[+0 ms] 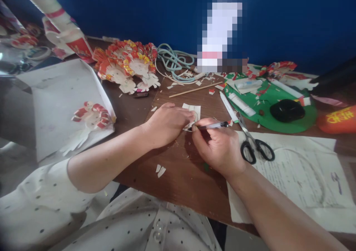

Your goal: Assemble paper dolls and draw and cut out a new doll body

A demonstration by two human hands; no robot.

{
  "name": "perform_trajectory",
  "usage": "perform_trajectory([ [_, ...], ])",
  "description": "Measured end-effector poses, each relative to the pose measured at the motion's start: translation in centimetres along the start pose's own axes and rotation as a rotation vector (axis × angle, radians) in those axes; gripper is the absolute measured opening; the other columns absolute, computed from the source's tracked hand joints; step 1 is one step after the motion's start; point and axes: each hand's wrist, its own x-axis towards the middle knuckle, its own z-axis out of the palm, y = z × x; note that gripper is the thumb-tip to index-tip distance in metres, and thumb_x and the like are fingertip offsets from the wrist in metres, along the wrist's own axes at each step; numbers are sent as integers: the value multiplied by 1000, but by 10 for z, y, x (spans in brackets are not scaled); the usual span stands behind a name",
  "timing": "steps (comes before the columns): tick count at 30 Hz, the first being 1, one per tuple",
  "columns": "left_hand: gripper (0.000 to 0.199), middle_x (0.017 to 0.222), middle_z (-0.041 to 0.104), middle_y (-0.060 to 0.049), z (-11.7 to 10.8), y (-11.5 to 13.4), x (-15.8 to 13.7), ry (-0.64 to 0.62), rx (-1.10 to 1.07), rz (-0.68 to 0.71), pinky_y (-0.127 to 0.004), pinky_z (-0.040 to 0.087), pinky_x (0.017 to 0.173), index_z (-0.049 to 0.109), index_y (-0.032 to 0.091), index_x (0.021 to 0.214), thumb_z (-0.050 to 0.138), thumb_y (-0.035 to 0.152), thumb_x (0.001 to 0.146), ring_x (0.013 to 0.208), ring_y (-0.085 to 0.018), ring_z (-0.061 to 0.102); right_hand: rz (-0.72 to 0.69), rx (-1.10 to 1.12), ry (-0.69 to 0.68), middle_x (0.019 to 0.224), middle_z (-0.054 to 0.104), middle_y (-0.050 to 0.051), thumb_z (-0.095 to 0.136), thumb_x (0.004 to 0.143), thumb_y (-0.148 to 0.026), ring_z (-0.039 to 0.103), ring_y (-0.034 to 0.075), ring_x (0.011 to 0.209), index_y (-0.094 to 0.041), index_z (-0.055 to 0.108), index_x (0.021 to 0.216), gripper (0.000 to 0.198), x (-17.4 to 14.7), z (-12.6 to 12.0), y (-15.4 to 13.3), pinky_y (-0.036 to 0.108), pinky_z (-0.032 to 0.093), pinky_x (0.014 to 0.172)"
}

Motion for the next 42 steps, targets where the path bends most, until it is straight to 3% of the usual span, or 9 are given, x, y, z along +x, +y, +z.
perform_trajectory([
  [12, 30, 114, 69, -4, 2, -3, 0, 36, -16, 34, -35, 36, 96, 61, 22, 113, 44, 11, 90, 110, -18, 61, 59, 68, -19, 83, 74, 2, 57, 88, -25, 69, 17, 70, -22, 65, 78, 14, 2, -1, 0, 28, 52, 66],
  [15, 29, 112, 69, -5, -1, -3, -2, 41, -13, 43, -34, 37, 94, 62, 20, 110, 45, 11, 89, 108, -18, 61, 121, 102, -25, 81, 73, 2, 58, 88, -28, 69, 17, 68, -22, 66, 79, 13, 2, -1, 2, 27, 51, 64],
  [21, 29, 106, 70, -7, -1, -3, -2, 51, 13, 42, -34, 39, 93, 62, 19, 110, 45, 10, 88, 105, -19, 63, 318, 228, -96, 57, 67, -2, 62, 85, -35, 64, 15, 51, -21, 66, 79, 16, 4, -2, 8, 25, 48, 51],
  [28, 29, 105, 71, -6, 1, -3, -1, 64, 1, 32, -35, 39, 94, 63, 20, 108, 44, 9, 89, 103, -19, 64, 424, 378, -137, 58, 69, 0, 64, 85, -36, 65, 16, 50, -20, 65, 77, 18, 6, -1, 13, 25, 49, 48],
  [36, 31, 105, 71, -7, 2, -4, 0, 69, 17, 44, -35, 40, 93, 63, 19, 109, 42, 8, 89, 104, -20, 64, 434, 366, -148, 59, 68, 0, 64, 84, -34, 65, 16, 52, -20, 65, 76, 16, 6, -1, 11, 25, 50, 51],
  [42, 33, 110, 70, -7, 0, -4, 0, 36, 22, 38, -38, 38, 97, 63, 19, 112, 40, 8, 90, 108, -20, 62, 341, 345, -137, 58, 66, -1, 63, 83, -31, 62, 14, 51, -20, 64, 74, 15, 7, -1, 6, 24, 47, 50],
])
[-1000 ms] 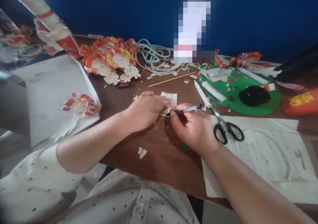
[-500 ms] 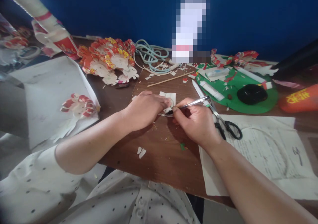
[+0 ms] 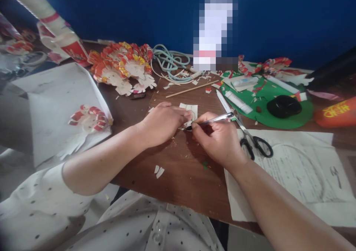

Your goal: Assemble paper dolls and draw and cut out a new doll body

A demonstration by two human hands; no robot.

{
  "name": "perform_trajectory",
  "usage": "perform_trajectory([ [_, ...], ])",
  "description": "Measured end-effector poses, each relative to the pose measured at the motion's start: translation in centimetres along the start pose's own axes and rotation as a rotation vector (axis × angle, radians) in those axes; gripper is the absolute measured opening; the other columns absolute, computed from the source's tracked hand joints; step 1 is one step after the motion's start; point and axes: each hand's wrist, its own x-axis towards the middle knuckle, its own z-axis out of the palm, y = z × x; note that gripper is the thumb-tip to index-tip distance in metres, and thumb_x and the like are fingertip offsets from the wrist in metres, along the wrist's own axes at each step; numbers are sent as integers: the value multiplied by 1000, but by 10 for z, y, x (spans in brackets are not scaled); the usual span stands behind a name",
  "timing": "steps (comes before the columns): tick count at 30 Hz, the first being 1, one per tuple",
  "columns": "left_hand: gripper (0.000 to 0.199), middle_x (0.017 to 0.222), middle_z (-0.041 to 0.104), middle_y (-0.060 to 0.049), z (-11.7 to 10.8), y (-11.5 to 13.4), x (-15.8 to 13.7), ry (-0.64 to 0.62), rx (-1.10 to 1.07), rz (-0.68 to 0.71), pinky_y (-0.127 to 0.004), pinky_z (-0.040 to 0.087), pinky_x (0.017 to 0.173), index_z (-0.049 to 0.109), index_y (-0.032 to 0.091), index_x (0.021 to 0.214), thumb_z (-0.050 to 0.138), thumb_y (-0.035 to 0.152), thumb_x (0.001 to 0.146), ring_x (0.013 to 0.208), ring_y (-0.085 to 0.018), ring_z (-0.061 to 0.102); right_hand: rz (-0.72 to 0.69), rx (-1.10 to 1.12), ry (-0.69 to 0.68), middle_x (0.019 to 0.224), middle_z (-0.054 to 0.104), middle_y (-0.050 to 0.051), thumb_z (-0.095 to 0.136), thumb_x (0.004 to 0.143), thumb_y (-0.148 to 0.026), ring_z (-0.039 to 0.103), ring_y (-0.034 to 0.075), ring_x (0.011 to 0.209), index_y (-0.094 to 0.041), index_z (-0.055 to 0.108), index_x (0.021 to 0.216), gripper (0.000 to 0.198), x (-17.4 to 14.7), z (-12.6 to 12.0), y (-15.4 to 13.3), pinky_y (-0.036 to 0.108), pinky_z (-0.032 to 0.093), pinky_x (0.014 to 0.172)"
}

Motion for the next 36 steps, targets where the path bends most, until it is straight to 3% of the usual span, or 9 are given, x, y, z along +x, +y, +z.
perform_trajectory([
  [10, 27, 108, 70, -5, -1, -3, -1, 5, -31, 9, -34, 39, 95, 62, 20, 111, 46, 13, 90, 104, -18, 63, -31, -82, 87, 66, 67, 0, 63, 84, -31, 63, 15, 56, -22, 65, 78, 12, -7, -5, 7, 26, 48, 55],
  [17, 31, 111, 70, -6, 4, -6, 1, 18, -38, 27, -35, 41, 95, 62, 21, 115, 47, 14, 89, 106, -18, 63, -131, -180, 80, 69, 66, 0, 62, 84, -30, 61, 15, 60, -22, 65, 79, 10, -7, -6, 7, 28, 46, 59],
  [36, 33, 122, 66, -6, 7, -8, 1, 1, -118, 7, -39, 38, 99, 60, 22, 119, 41, 14, 94, 116, -20, 58, -225, -150, 33, 73, 68, 0, 61, 85, -25, 63, 15, 64, -21, 65, 83, 6, -6, -2, 4, 27, 47, 62],
])
